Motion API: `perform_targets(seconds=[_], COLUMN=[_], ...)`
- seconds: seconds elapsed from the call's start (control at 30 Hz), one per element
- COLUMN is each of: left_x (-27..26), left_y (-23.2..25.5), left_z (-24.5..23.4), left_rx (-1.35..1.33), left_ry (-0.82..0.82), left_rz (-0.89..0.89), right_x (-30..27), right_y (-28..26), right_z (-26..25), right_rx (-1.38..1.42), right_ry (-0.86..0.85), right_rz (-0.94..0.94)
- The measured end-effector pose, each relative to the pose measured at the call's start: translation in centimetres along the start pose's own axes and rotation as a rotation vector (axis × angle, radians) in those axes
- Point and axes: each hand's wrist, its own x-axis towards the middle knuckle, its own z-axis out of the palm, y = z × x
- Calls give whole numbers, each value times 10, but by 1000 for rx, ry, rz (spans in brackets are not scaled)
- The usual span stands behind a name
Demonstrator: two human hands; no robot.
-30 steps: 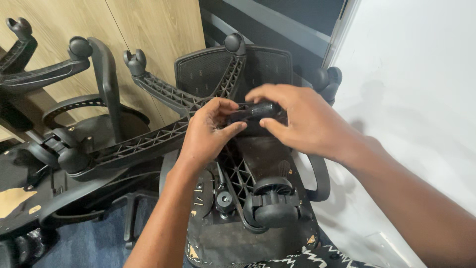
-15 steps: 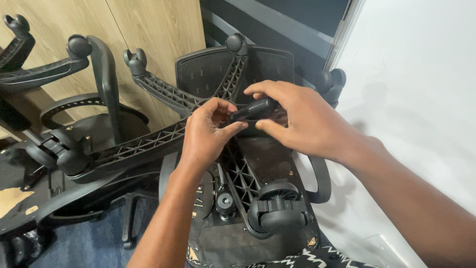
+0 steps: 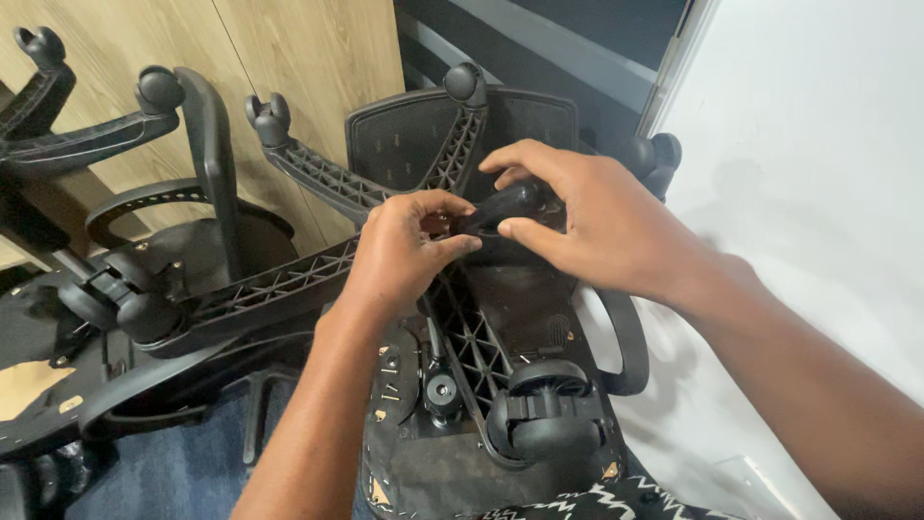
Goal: The person assembles an office chair base by inserting a screw into the central hub and tightening it with a screwdriver. They then attach a caster wheel to one of the base arms, securing it with a nut.
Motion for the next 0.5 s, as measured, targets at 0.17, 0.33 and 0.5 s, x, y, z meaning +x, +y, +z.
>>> perform_targets(seconds=[0.17, 0.33, 0.5], left_x=[-2, -2, 5], left_y=[2, -3, -11], left_z=[4, 5, 3], left_rx=[1, 6, -27], left_ry=[38, 26, -107], left_rz=[91, 134, -1], right_x=[3, 9, -4], right_y=[-4, -9, 1], right_z=[3, 6, 1], right_rx=[-24, 74, -70], right_ry=[50, 11, -4], right_rz=[200, 513, 189])
